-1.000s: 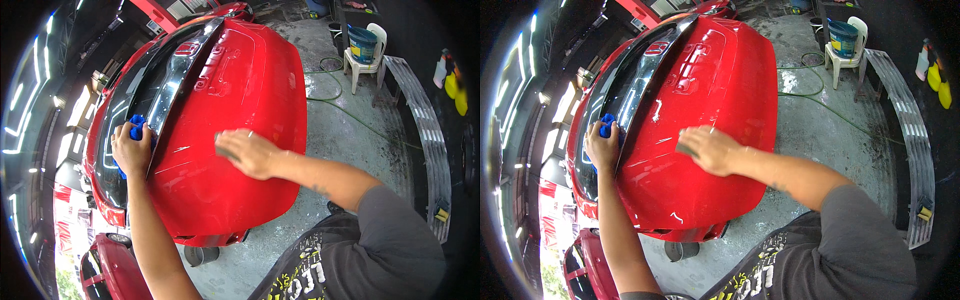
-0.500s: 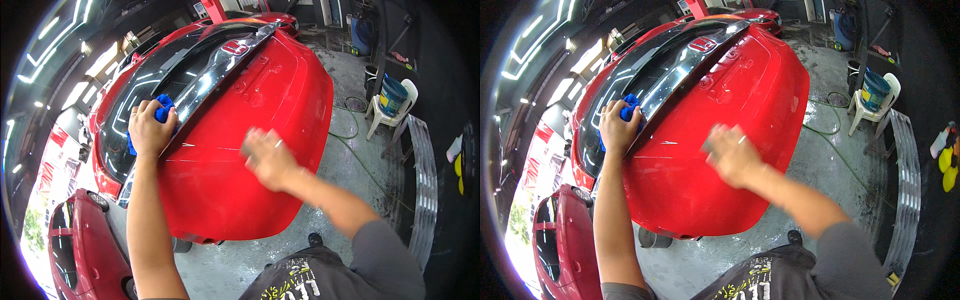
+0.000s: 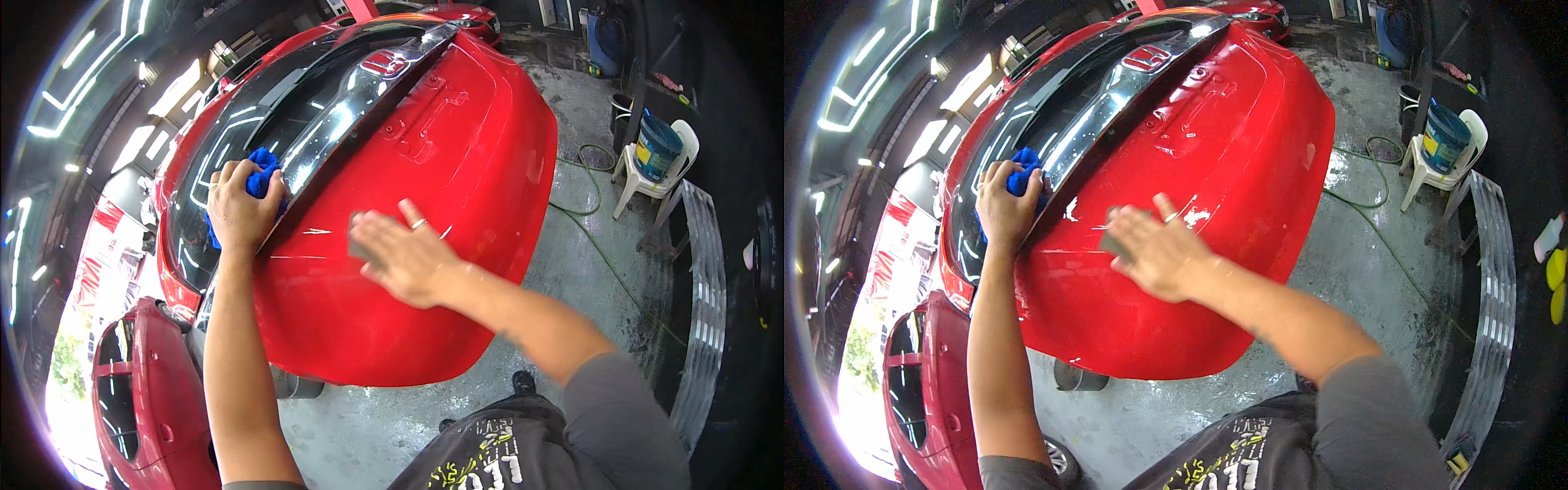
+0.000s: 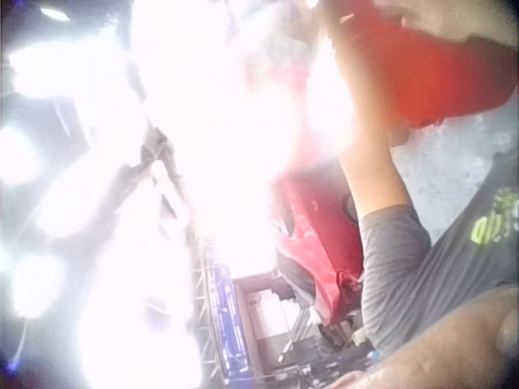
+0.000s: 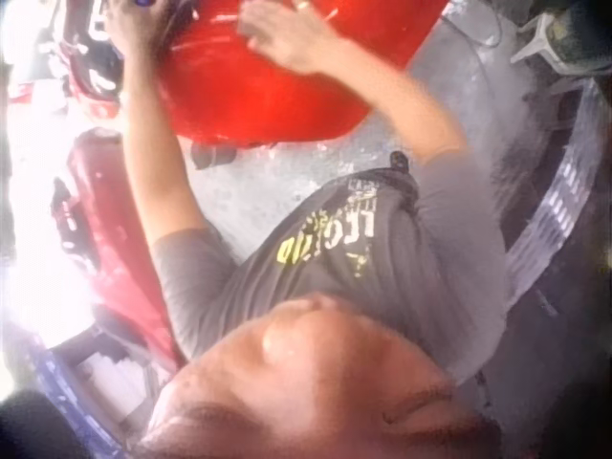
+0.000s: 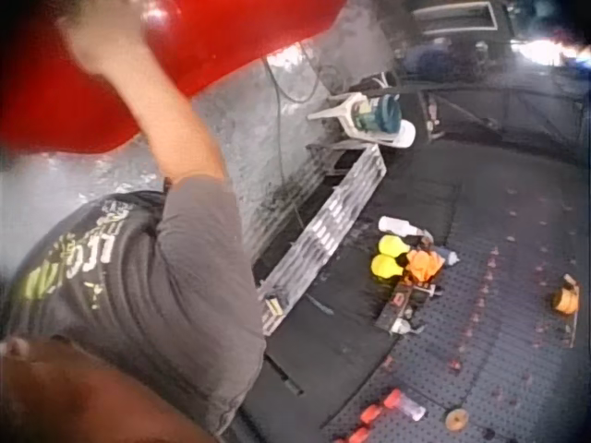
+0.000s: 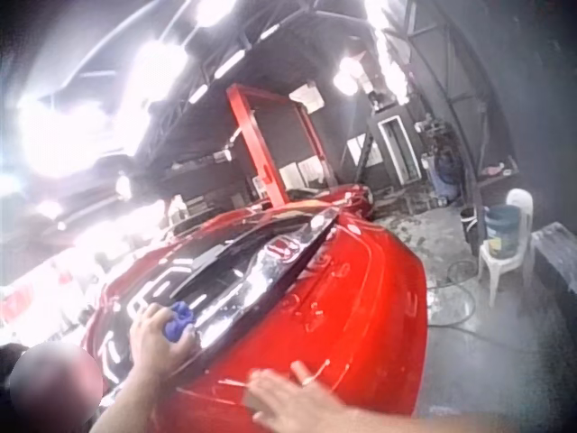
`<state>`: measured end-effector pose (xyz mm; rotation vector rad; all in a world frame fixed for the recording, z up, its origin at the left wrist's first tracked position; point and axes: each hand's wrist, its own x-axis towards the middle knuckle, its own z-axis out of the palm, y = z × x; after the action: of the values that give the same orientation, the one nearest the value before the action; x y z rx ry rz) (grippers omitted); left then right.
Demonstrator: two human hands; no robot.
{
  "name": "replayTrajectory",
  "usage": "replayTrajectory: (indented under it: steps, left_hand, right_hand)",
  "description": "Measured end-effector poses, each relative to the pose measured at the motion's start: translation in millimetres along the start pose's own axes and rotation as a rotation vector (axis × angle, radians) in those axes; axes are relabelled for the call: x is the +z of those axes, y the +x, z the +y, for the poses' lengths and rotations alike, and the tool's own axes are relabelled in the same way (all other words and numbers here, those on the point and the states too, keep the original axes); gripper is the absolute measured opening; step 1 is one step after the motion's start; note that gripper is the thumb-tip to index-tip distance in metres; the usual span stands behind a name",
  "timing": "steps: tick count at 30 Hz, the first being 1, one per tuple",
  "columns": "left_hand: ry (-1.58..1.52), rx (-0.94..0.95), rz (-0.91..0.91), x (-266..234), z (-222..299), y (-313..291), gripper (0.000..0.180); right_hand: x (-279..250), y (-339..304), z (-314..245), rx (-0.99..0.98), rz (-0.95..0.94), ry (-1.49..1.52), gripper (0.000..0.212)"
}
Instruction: The person scrubs the rear trunk of a red Honda with a green abrasive pad while holding a blue microfiber cloth. They repeatedly dip the pad into a bucket of water and continue scrubbing the surface in circular and linear motions.
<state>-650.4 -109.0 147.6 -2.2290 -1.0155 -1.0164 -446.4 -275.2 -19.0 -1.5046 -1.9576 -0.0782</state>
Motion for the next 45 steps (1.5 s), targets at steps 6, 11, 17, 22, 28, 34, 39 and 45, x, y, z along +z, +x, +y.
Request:
replayTrajectory:
  steps: [6, 11, 17, 22, 28, 34, 39, 45]
  left_hand:
    - [0.008, 0.014, 0.051, -6.6, -2.6, -2.2, 0.035]
    - [-0.003, 0.03, 0.053, -1.8, -0.5, -0.1, 0.036]
    - [-0.003, 0.025, 0.064, -6.6, -5.4, -0.3, 0.035]
    - [-0.021, 0.037, 0.058, -1.2, -5.0, -0.9, 0.035]
    - [-0.001, 0.029, 0.057, -5.1, -7.9, 1.2, 0.035]
    - [0.011, 0.037, 0.052, -6.8, -13.2, -5.6, 0.036]
    - [-0.01, 0.054, 0.07, -2.1, -8.3, 2.4, 0.037]
    - [0.011, 0.046, 0.04, -1.9, -11.5, -2.9, 0.039]
  right_hand:
    - [-17.8, 24.5, 64.7, 0.181, 0.021, -0.25, 0.065]
    - [-5.7, 17.3, -3.3, -0.045, -0.122, -0.003, 0.071]
    - [-16.0, 33.9, 32.0, 0.14, -0.007, -0.289, 0.063]
    - [2.2, 26.1, -3.8, -0.084, 0.0, -0.09, 0.066]
    - [-14.6, 55.3, -3.2, 0.089, -0.102, -0.189, 0.066]
    - [-14.7, 54.5, 3.9, -0.018, -0.142, -0.12, 0.063]
    - [-2.0, 65.7, 14.4, 0.116, 0.019, -0.174, 0.074]
    - [-2.0, 23.7, -29.3, -0.142, -0.077, 0.044, 0.063]
